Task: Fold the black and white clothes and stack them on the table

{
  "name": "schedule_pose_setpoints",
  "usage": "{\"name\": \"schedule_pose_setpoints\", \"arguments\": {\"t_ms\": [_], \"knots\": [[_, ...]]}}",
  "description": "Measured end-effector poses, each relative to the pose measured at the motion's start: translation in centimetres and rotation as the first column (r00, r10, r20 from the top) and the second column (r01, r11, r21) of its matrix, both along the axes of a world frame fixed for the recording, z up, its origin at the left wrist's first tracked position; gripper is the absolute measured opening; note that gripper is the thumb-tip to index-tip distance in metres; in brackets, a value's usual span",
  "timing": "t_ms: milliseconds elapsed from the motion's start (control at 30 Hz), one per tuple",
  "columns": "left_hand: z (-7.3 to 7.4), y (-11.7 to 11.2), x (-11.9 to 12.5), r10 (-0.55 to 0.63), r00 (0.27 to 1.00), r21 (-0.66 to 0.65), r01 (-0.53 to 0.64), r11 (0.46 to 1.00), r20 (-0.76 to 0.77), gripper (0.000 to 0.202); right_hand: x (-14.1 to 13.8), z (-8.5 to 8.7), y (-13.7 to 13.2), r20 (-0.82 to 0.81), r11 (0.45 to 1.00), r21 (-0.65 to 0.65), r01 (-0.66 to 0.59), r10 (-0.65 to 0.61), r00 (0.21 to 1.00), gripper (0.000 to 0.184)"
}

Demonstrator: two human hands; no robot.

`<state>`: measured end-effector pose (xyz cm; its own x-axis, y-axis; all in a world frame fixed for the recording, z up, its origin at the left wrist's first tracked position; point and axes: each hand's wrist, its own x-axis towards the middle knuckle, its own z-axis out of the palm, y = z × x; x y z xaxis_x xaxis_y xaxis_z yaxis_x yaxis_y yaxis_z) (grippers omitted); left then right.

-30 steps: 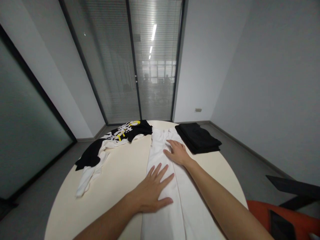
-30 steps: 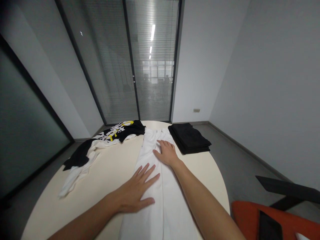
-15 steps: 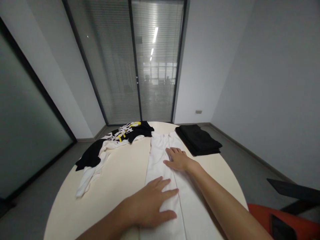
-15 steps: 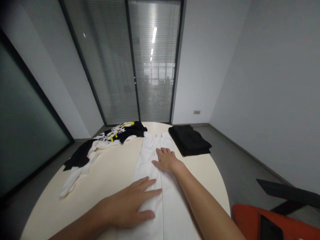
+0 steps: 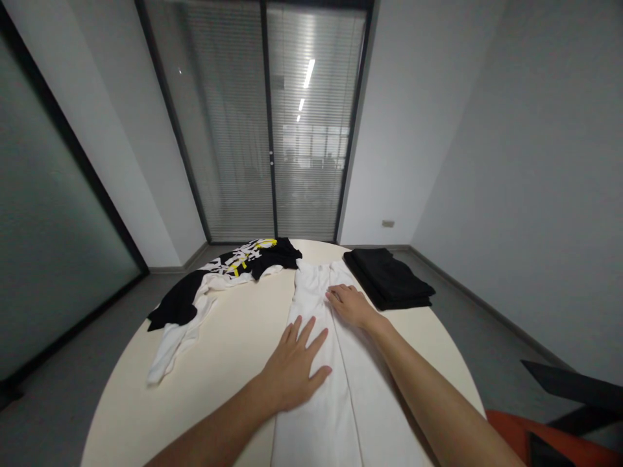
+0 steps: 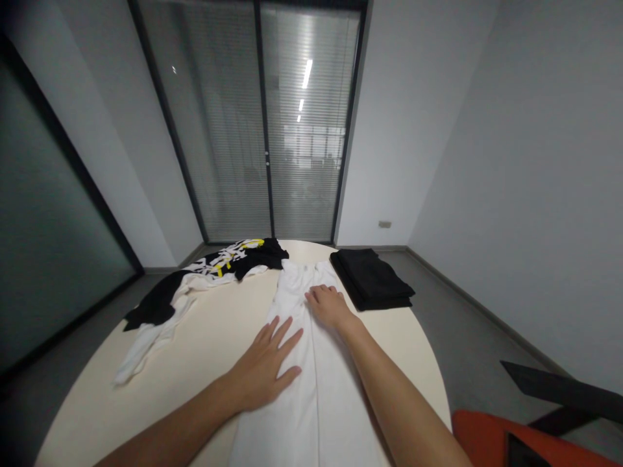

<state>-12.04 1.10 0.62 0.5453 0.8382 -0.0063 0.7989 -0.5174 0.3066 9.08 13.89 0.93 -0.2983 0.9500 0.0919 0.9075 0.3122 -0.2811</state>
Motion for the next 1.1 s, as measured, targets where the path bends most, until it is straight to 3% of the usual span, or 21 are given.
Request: {"name": "schedule_pose_setpoints", "arguments": {"t_ms": [233,500,733,967,1100], "knots": [[-0.1,0.3,-0.1,-0.082,0.996,0.020,0.081,0.997,0.026,0.070,-2.0,0.4,5.9,-0.084,0.980,0.011,0.200,-0.199,0.977,0.034],[-1.0,0.6,-0.4,-0.093,0.995,0.055,0.090,0.994,0.047,0.073,-5.6,-0.2,13.4,-0.119,0.966,-0.039,0.255,-0.258,0.959,0.042],[-0.9,0.7,-0.4,-0.094,0.993,0.038,0.092,0.995,0.067,0.072,-8.5,-1.6,16.0,-0.233,0.961,-0.058,0.269,-0.275,0.933,0.037],[-1.2,1.0,-0.3,-0.092,0.992,0.039,0.089,0.995,0.084,0.076,-9.1,-1.8,19.1,-0.442,0.959,-0.067,0.276,-0.277,0.853,0.041],[-1.1,1.1,-0.4,-0.092,0.990,0.021,0.090,0.996,0.109,0.079,-9.3,-2.3,19.4,-0.499,0.975,-0.119,0.190,-0.224,0.837,0.038]]}}
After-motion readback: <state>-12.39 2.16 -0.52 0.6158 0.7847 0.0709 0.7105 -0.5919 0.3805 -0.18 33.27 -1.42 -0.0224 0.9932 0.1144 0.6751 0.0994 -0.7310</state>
